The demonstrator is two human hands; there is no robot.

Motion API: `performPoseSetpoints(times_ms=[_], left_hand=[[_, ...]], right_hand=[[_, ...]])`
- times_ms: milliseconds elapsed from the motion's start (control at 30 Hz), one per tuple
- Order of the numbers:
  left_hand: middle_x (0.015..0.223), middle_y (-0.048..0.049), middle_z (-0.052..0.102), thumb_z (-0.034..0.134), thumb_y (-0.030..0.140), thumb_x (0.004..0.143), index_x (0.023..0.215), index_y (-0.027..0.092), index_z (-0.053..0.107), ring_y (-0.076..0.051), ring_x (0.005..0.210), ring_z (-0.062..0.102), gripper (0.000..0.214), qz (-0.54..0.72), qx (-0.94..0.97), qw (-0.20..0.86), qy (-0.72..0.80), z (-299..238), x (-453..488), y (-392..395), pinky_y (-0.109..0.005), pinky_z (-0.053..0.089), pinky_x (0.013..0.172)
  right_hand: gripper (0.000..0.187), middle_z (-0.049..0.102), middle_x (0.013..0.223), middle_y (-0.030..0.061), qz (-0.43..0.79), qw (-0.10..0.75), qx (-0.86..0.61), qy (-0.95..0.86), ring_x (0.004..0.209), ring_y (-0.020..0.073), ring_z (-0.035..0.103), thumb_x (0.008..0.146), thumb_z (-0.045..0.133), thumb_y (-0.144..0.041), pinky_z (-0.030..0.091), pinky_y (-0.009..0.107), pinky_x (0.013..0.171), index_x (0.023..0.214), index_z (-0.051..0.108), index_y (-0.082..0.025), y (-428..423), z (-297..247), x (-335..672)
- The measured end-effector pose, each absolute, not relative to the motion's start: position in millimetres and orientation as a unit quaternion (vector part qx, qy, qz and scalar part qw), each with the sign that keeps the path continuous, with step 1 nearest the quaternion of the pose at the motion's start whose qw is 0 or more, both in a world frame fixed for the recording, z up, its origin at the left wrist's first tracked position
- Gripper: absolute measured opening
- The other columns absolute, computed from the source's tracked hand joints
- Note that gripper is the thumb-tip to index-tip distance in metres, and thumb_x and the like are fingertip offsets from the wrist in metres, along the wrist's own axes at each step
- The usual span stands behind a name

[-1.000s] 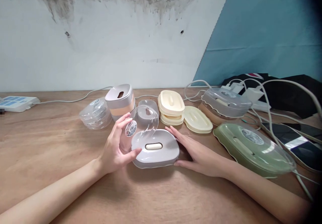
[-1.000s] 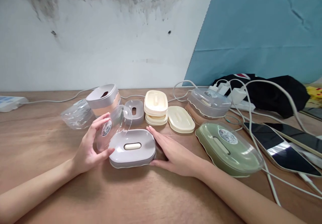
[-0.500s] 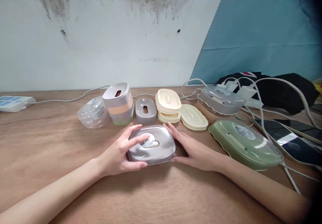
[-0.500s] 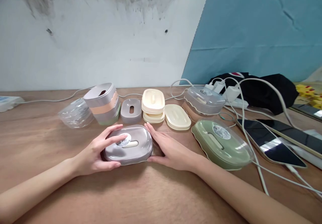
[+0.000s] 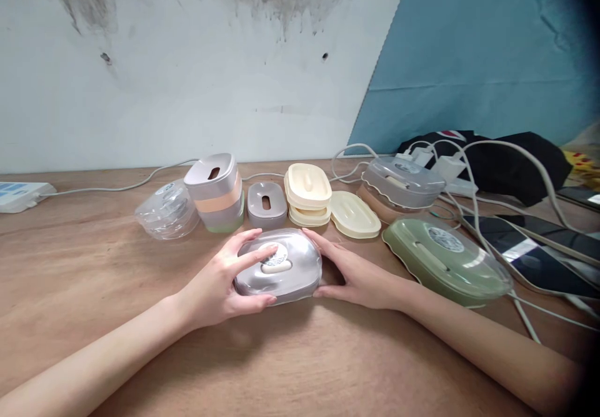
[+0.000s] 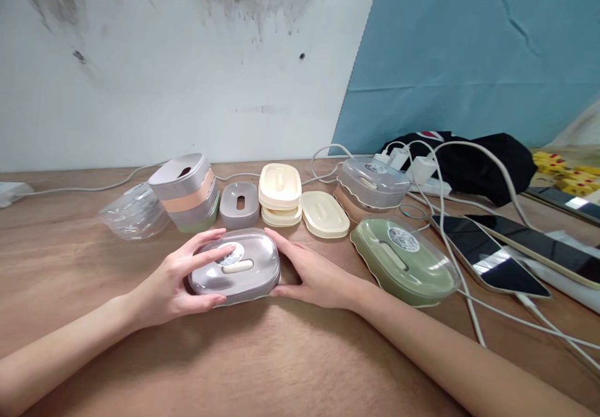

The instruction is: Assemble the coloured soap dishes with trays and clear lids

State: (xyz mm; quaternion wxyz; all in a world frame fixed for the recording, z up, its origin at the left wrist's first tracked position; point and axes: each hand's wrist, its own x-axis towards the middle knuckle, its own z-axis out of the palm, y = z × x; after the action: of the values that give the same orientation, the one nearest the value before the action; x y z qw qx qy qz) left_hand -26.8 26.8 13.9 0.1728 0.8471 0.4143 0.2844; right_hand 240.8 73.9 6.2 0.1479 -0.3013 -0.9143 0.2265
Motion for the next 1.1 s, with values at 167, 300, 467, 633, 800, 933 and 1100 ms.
performPoseSetpoints(times_ms=[167,300,467,633,800,933,1100], left_hand=[[0.138,-0.0104,0.035,0.07,0.036,0.071,0.127,0.028,0.049,-0.032,0.124,0.038,0.061,0.285,0.847,0.167,0.416,14.7,-26.2,27.4,-0.046,0.039,0.099],[0.138,-0.0113,0.036,0.069,0.039,0.071,0.127,0.028,0.049,-0.033,0.123,0.039,0.061,0.272,0.853,0.158,0.417,17.4,-27.0,28.1,-0.046,0.04,0.097],[0.139,-0.0111,0.033,0.067,0.039,0.073,0.129,0.029,0.046,-0.033,0.124,0.037,0.061,0.266,0.854,0.152,0.42,16.0,-27.7,27.3,-0.047,0.038,0.099],[0.142,-0.0086,0.027,0.064,0.037,0.077,0.133,0.032,0.04,-0.033,0.127,0.034,0.061,0.263,0.856,0.15,0.42,12.9,-26.7,22.8,-0.047,0.037,0.1],[0.144,-0.0095,0.021,0.06,0.034,0.081,0.135,0.032,0.035,-0.033,0.128,0.032,0.06,0.247,0.862,0.146,0.418,9.9,-26.3,19.5,-0.047,0.036,0.1],[0.143,-0.0129,0.022,0.062,0.032,0.079,0.135,0.028,0.032,-0.033,0.13,0.027,0.064,0.265,0.868,0.15,0.393,10.5,-25.1,20.8,-0.048,0.033,0.102],[0.145,-0.0142,0.02,0.064,0.03,0.078,0.135,0.027,0.029,-0.031,0.132,0.024,0.067,0.248,0.883,0.19,0.35,14.7,-24.8,23.7,-0.049,0.03,0.103]], right_hand=[[0.091,0.029,0.146,0.0112,0.277,0.175,-0.293,-0.898,0.128,0.0262,0.036,0.077,0.065,-0.032,0.035,0.046,0.102,0.142,0.002,-0.027,74.6,5.4,240.1],[0.091,0.028,0.146,0.0114,0.277,0.172,-0.3,-0.896,0.128,0.0261,0.036,0.077,0.065,-0.032,0.035,0.046,0.102,0.142,0.002,-0.027,74.8,5.5,240.1],[0.091,0.029,0.145,0.0114,0.266,0.167,-0.31,-0.897,0.128,0.0265,0.036,0.076,0.065,-0.031,0.035,0.046,0.102,0.142,0.003,-0.027,73.6,7.3,239.3],[0.089,0.031,0.144,0.012,0.272,0.174,-0.306,-0.896,0.128,0.0257,0.036,0.076,0.066,-0.032,0.036,0.044,0.102,0.142,0.006,-0.026,74.0,5.9,239.8],[0.085,0.03,0.144,0.0135,0.285,0.187,-0.293,-0.893,0.129,0.025,0.036,0.076,0.065,-0.033,0.034,0.044,0.103,0.14,0.01,-0.024,74.9,3.8,240.4],[0.093,0.026,0.146,0.0136,0.276,0.177,-0.289,-0.9,0.131,0.0258,0.031,0.074,0.068,-0.033,0.031,0.046,0.104,0.142,0.005,-0.024,74.8,5.2,240.3],[0.09,0.007,0.149,0.0123,0.249,0.172,-0.213,-0.929,0.136,0.0266,0.016,0.072,0.07,-0.031,0.024,0.046,0.107,0.141,0.012,-0.028,75.0,9.8,240.9]])
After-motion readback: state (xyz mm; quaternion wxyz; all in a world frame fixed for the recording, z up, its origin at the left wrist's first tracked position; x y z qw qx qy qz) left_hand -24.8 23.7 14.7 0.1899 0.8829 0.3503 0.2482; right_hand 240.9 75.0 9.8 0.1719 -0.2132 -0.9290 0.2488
